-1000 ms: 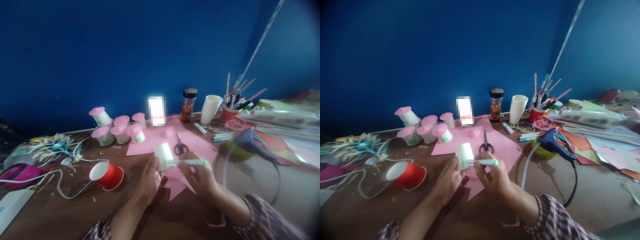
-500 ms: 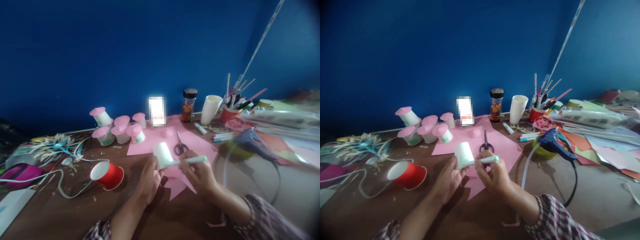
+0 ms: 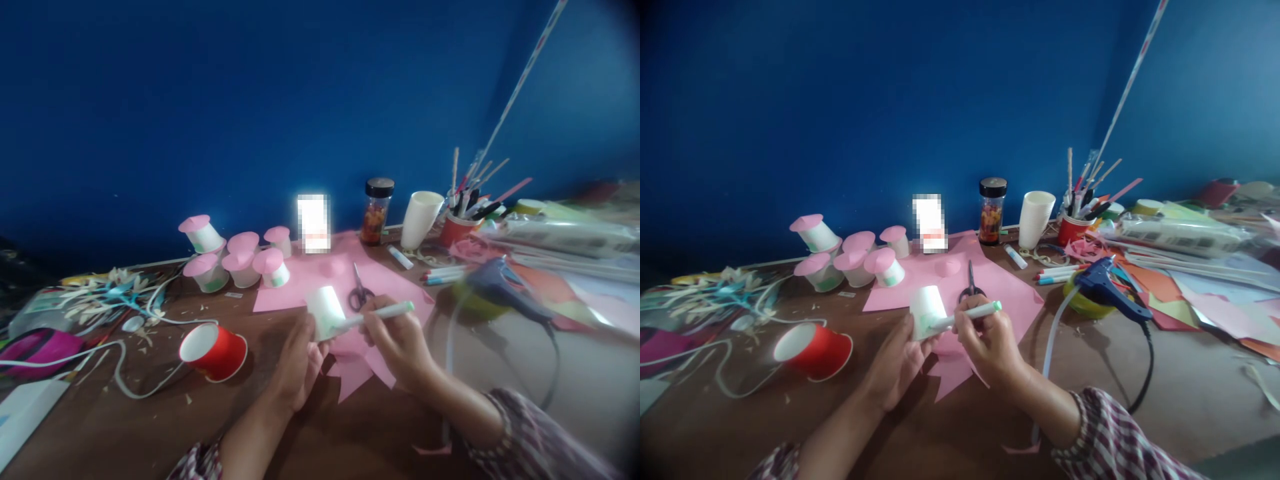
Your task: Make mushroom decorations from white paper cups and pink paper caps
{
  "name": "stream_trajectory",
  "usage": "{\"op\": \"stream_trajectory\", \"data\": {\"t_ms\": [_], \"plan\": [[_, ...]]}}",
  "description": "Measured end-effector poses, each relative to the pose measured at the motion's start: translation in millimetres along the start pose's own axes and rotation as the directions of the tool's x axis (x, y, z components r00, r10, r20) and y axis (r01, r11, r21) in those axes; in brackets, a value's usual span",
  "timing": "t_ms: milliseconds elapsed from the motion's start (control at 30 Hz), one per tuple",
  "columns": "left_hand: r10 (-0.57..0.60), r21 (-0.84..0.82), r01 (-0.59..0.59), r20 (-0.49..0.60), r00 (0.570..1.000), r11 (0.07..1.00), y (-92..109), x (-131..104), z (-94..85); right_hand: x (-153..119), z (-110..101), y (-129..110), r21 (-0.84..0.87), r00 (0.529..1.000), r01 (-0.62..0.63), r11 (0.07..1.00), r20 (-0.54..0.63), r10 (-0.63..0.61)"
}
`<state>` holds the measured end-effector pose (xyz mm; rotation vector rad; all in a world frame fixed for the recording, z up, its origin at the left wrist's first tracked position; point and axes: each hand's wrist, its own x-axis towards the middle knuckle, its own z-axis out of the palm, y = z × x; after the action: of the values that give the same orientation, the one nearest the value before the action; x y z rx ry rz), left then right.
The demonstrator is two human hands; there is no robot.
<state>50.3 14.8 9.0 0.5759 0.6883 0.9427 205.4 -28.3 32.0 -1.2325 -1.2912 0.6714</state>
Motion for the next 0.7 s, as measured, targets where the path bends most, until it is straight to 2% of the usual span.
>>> {"op": "stream_trajectory", "data": {"t_ms": [267,500,700], "plan": [[0.029,0.016,-0.028,-0.018,0.999,0.999,-2.5,-1.1,-2.1,-0.8,1.1,-2.9,-0.053,0.999,-0.005,0.999,0.044,0.008],[0.044,0.046,-0.042,-0.035,0.998,0.998,-1.4,-2.0,-1.7,0.9,-1.5,-3.6,-0.086,0.999,0.018,0.996,0.030,-0.015],[0.024,0.028,-0.023,-0.028,0.999,0.999,-2.4,-2.1,-1.1,0.5,0.9,-0.3,-0.031,1.000,0.006,0.999,0.004,-0.006]]}}
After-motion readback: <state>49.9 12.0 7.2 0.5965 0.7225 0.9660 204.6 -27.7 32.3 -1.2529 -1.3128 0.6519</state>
